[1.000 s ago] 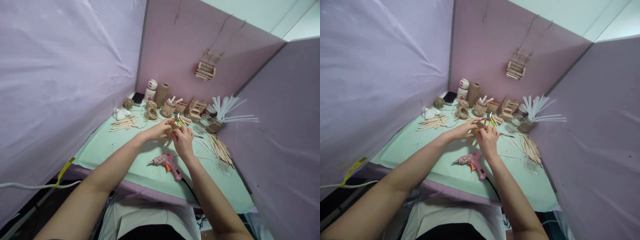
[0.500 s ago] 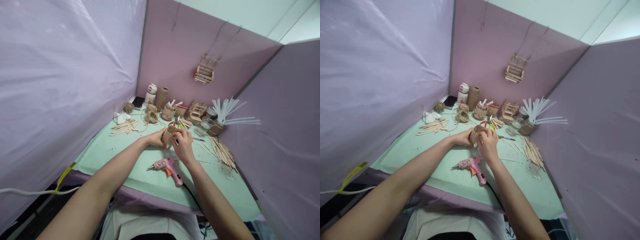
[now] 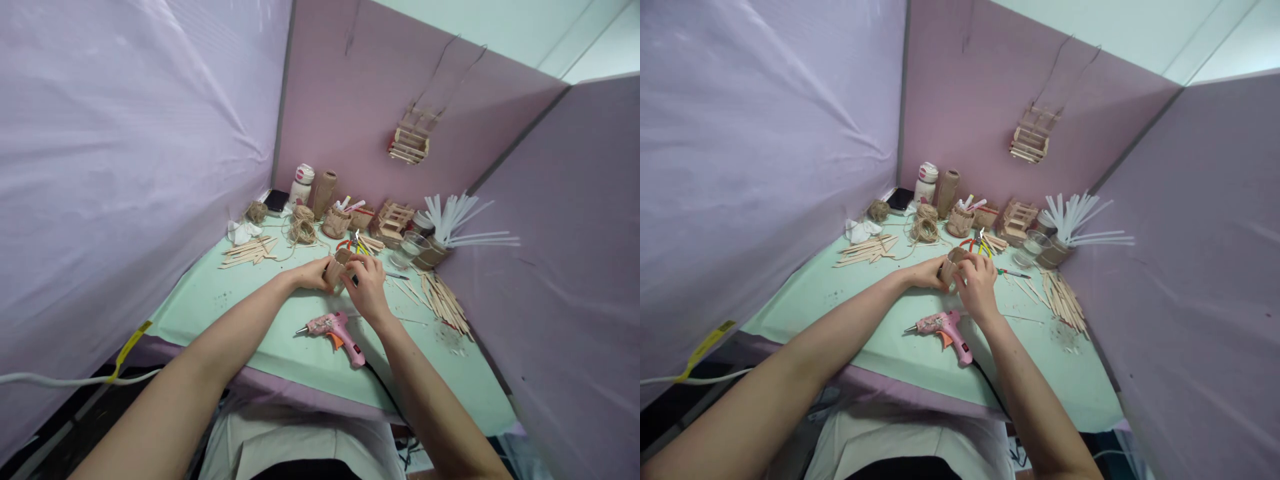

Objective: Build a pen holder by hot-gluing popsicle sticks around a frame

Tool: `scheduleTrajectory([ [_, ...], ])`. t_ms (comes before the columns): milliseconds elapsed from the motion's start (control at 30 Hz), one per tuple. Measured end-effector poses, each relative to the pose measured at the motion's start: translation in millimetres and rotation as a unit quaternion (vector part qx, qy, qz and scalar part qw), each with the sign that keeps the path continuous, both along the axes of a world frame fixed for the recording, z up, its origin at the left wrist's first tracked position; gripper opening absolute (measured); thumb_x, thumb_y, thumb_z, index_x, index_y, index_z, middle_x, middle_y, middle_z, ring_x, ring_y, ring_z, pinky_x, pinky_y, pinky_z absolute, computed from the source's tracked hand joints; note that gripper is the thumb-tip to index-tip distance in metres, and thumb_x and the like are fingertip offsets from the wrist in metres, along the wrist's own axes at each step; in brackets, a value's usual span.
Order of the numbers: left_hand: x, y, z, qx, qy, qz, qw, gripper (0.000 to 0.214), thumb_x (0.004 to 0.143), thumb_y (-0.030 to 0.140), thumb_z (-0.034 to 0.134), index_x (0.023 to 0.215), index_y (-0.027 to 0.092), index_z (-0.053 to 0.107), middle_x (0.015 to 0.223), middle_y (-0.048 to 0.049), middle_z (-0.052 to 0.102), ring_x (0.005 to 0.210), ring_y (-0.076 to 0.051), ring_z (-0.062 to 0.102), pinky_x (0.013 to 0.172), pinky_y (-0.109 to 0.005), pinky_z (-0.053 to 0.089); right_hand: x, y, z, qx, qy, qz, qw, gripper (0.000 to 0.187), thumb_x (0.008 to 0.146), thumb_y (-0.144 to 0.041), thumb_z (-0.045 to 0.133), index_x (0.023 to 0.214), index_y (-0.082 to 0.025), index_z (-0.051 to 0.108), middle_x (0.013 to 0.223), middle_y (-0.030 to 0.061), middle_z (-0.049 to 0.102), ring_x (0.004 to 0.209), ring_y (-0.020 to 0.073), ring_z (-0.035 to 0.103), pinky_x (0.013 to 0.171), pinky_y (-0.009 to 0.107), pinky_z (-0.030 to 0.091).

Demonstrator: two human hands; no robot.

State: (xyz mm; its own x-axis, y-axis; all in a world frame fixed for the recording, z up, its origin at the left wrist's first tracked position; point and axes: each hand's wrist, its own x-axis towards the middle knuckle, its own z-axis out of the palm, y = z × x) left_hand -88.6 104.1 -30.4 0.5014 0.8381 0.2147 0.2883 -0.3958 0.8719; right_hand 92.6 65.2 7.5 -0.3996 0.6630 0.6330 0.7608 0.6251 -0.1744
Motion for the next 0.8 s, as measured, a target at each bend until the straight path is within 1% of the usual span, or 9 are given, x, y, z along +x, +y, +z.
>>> scheduleTrajectory([
  [100,0,-2,0.7,0.017,0.018,-0.012,1.0,0.078,0.051,0.019,0.077,0.122,0.016,0.046,0.114,-0.0058,0.06,0.105,-0.027,0.055,0.085,-0.034,0.046,3,-2,2.1,-0.012,-0.005,-0.007,1.0,0.028,0.079,-0.02,0.06,0.106,-0.021,0.056,0.117,0.0091,0.058,0.109,0.028,0.045,0.089,0.043,0.036],
  [167,-1,-3,1.5,0.025,0.024,-0.009,0.999,0.082,0.05,0.019,0.077,0.124,0.016,0.044,0.117,-0.0068,0.059,0.107,-0.028,0.054,0.086,-0.035,0.046,6,-5,6.9,-0.014,-0.009,-0.013,1.0,0.042,0.077,-0.021,0.062,0.117,-0.02,0.051,0.121,0.0111,0.055,0.111,0.0294,0.045,0.089,0.044,0.037],
  [200,-1,-3,1.8,0.028,0.024,-0.009,0.999,0.083,0.05,0.02,0.078,0.125,0.016,0.044,0.118,-0.0072,0.059,0.107,-0.028,0.054,0.086,-0.035,0.045,8,-7,10.4,-0.014,-0.01,-0.011,1.0,0.045,0.076,-0.021,0.063,0.119,-0.019,0.05,0.121,0.0122,0.054,0.112,0.0298,0.045,0.09,0.044,0.038],
  [267,0,-4,1.7,0.033,0.02,-0.014,0.999,0.083,0.051,0.019,0.077,0.126,0.017,0.043,0.119,-0.0073,0.059,0.107,-0.028,0.054,0.086,-0.035,0.046,11,-13,18.7,-0.033,-0.012,-0.002,0.999,0.045,0.077,-0.021,0.062,0.12,-0.018,0.049,0.121,0.0133,0.053,0.11,0.0289,0.048,0.088,0.042,0.042],
  [333,0,-4,0.6,0.038,0.018,-0.014,0.999,0.081,0.052,0.019,0.076,0.125,0.017,0.043,0.119,-0.0071,0.059,0.108,-0.028,0.054,0.086,-0.035,0.046,12,-17,27.1,-0.083,-0.019,0.003,0.996,0.041,0.078,-0.021,0.061,0.117,-0.019,0.05,0.119,0.0128,0.053,0.105,0.0267,0.053,0.081,0.038,0.046],
  [400,1,-4,-0.9,0.039,0.026,-0.001,0.999,0.078,0.052,0.02,0.076,0.123,0.017,0.044,0.118,-0.0071,0.06,0.108,-0.028,0.055,0.086,-0.035,0.046,12,-18,33.1,-0.141,-0.041,0.002,0.989,0.039,0.078,-0.022,0.061,0.116,-0.019,0.05,0.118,0.0117,0.055,0.101,0.0253,0.057,0.075,0.035,0.048],
  [500,2,-6,-1.9,0.036,0.046,0.023,0.998,0.076,0.052,0.023,0.076,0.12,0.017,0.044,0.117,-0.0074,0.06,0.105,-0.028,0.056,0.083,-0.034,0.046,6,-12,35.8,-0.19,-0.092,-0.015,0.977,0.043,0.076,-0.021,0.064,0.117,-0.019,0.05,0.119,0.0114,0.058,0.103,0.0262,0.059,0.077,0.036,0.047],
  [633,3,-9,-0.6,0.036,0.077,0.052,0.995,0.07,0.054,0.029,0.075,0.117,0.018,0.046,0.111,-0.0068,0.061,0.096,-0.026,0.058,0.075,-0.032,0.046,-4,-2,30.9,-0.208,-0.138,-0.044,0.967,0.048,0.074,-0.018,0.064,0.12,-0.019,0.049,0.118,0.0107,0.062,0.102,0.0274,0.061,0.076,0.034,0.046],
  [800,5,-10,-0.4,0.034,0.085,0.069,0.993,0.068,0.052,0.03,0.075,0.113,0.017,0.047,0.106,-0.0059,0.061,0.093,-0.026,0.059,0.072,-0.032,0.046,-10,-2,25.5,-0.189,-0.164,-0.078,0.965,0.051,0.077,-0.018,0.061,0.125,-0.021,0.044,0.113,0.0106,0.065,0.095,0.0271,0.064,0.068,0.032,0.044],
])
